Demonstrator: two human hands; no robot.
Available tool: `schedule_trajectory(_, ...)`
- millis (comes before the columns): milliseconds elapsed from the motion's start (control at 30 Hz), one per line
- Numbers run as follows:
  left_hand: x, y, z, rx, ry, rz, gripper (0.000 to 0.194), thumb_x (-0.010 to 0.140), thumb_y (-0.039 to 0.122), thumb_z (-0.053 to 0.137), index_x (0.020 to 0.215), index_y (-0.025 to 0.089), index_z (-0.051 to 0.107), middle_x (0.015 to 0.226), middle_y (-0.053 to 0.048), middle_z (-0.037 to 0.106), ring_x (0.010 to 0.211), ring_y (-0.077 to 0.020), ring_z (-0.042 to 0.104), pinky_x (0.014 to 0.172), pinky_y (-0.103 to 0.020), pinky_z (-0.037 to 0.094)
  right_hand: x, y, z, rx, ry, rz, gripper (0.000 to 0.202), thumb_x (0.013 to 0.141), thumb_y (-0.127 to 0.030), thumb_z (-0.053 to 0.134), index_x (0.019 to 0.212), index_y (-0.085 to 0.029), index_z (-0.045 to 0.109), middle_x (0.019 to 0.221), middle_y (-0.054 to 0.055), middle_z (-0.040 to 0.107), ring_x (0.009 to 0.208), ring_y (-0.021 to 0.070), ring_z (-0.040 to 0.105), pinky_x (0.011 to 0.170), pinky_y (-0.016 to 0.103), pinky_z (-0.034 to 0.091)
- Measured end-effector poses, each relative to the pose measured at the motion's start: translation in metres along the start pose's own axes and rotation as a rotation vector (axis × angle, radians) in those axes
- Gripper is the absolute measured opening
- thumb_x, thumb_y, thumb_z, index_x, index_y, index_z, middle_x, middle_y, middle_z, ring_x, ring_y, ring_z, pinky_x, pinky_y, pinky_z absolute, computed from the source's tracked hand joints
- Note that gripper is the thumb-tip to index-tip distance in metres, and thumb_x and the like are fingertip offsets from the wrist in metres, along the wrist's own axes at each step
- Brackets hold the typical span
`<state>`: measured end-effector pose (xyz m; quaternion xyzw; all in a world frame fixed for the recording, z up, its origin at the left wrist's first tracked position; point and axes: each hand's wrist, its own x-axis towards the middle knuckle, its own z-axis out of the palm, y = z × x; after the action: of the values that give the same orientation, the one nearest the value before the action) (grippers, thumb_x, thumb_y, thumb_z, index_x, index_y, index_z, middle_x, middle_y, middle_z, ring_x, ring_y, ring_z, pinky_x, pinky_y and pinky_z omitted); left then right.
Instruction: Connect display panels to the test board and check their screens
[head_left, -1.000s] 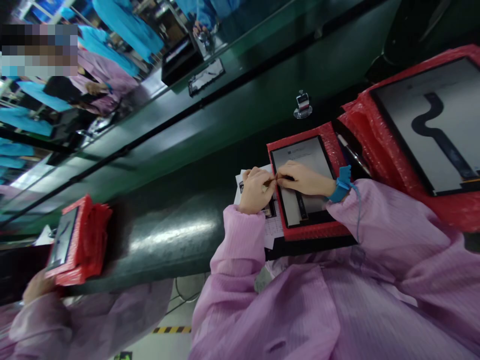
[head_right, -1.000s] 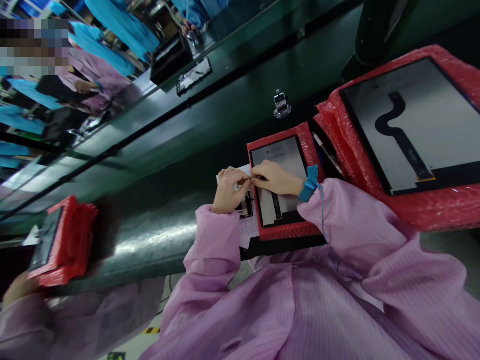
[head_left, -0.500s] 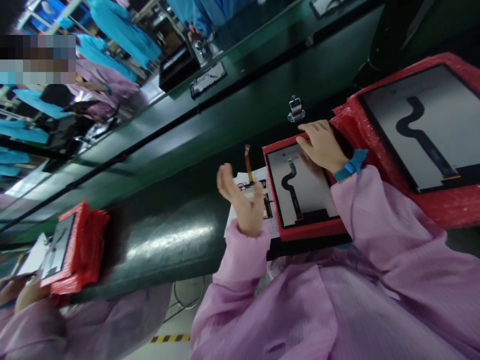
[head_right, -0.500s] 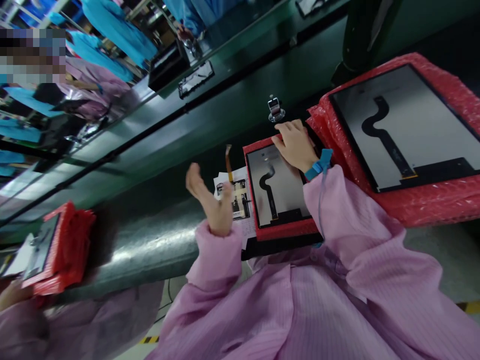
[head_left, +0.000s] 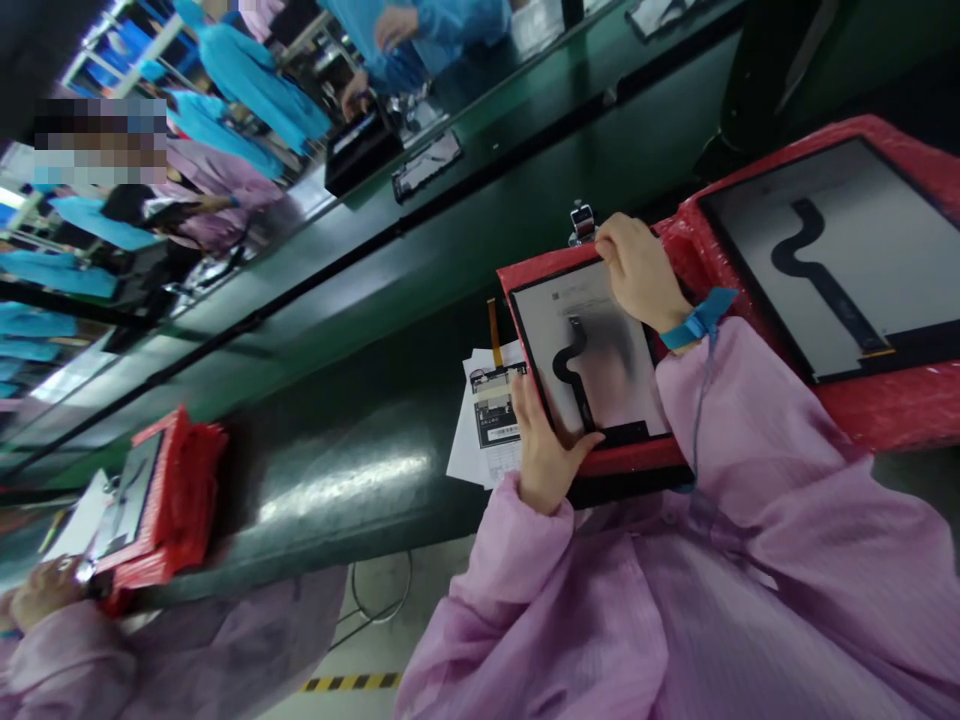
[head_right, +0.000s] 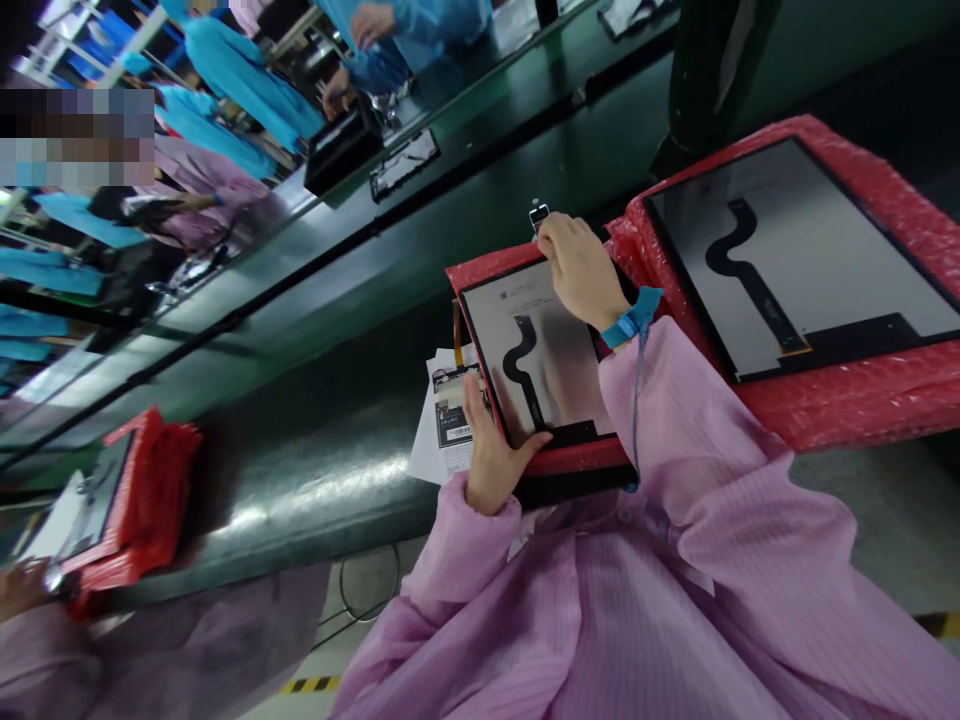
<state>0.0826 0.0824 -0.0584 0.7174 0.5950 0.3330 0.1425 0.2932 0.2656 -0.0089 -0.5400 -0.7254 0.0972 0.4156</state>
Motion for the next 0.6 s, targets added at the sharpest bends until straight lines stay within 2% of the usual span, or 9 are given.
schedule_trajectory(67,0.004,-0.003,-0.003,-0.233,0.053,-0.076,0.114,0.087,0.052,0.077,0.163,0.033,-0.006,0.158,-0.024,0.039,0.145,-0.0341,0.050,0.112,-0.053,0.051,-0.002,-0.007,-0.013,0.074,0.043,0.026,0.023,0.104,-0.026,0.033,0.101,-0.025,0.055,0.099,0.006,0.062,0.093,0.0228,0.059,0.094,0.041,0.051)
schedule_trajectory(133,0.009,-0.001,-0.004,-0.442,0.067,-0.135,0.094,0.094,0.058,0.065,0.162,0.031,0.005,0.145,-0.019,0.056,0.125,-0.0266,0.067,0.103,-0.045,0.058,-0.006,-0.011,-0.022,0.127,0.078,0.077,0.021,0.103,-0.029,0.033,0.101,-0.026,0.054,0.096,0.006,0.062,0.089,0.0225,0.060,0.092,0.041,0.051)
schedule_trajectory(233,0.015,0.007,-0.007,-0.533,-0.002,-0.162,0.066,0.098,0.060,0.057,0.151,0.024,0.042,0.136,-0.015,0.066,0.124,-0.0257,0.068,0.109,-0.043,0.055,-0.011,-0.015,-0.026,0.245,0.101,0.161,0.025,0.104,-0.040,0.033,0.107,-0.028,0.055,0.100,0.006,0.062,0.096,0.0260,0.062,0.096,0.045,0.050)
schedule_trajectory(333,0.014,0.011,-0.020,-0.493,0.025,-0.183,0.053,0.098,0.059,0.056,0.137,0.023,0.060,0.135,-0.011,0.069,0.130,-0.0268,0.064,0.111,-0.042,0.054,-0.016,-0.022,-0.022,0.325,0.122,0.183,0.031,0.104,-0.047,0.032,0.116,-0.030,0.055,0.103,0.007,0.063,0.103,0.0286,0.062,0.097,0.048,0.051)
schedule_trajectory(433,0.008,-0.009,-0.054,-0.482,0.141,-0.282,0.052,0.092,0.062,0.063,0.131,0.028,0.066,0.127,-0.006,0.074,0.117,-0.0254,0.071,0.099,-0.039,0.062,-0.021,-0.032,-0.017,0.373,0.158,0.176,0.034,0.105,-0.044,0.031,0.129,-0.027,0.050,0.106,0.007,0.063,0.101,0.0257,0.063,0.095,0.045,0.053)
schedule_trajectory(533,-0.003,-0.048,-0.110,-0.420,0.350,-0.462,0.045,0.079,0.066,0.074,0.115,0.039,0.072,0.104,0.006,0.080,0.089,-0.0172,0.075,0.076,-0.030,0.065,-0.037,-0.042,-0.017,0.338,0.105,0.136,0.037,0.104,-0.040,0.037,0.137,-0.024,0.046,0.115,0.009,0.063,0.102,0.0240,0.062,0.096,0.044,0.054)
schedule_trajectory(600,-0.010,-0.077,-0.151,-0.231,0.304,-0.558,0.031,0.078,0.073,0.068,0.104,0.057,0.069,0.084,0.022,0.076,0.068,-0.0095,0.068,0.058,-0.024,0.058,-0.057,-0.050,-0.022,0.258,0.052,0.065,0.037,0.102,-0.034,0.043,0.136,-0.022,0.047,0.120,0.011,0.064,0.105,0.0254,0.061,0.099,0.046,0.052)
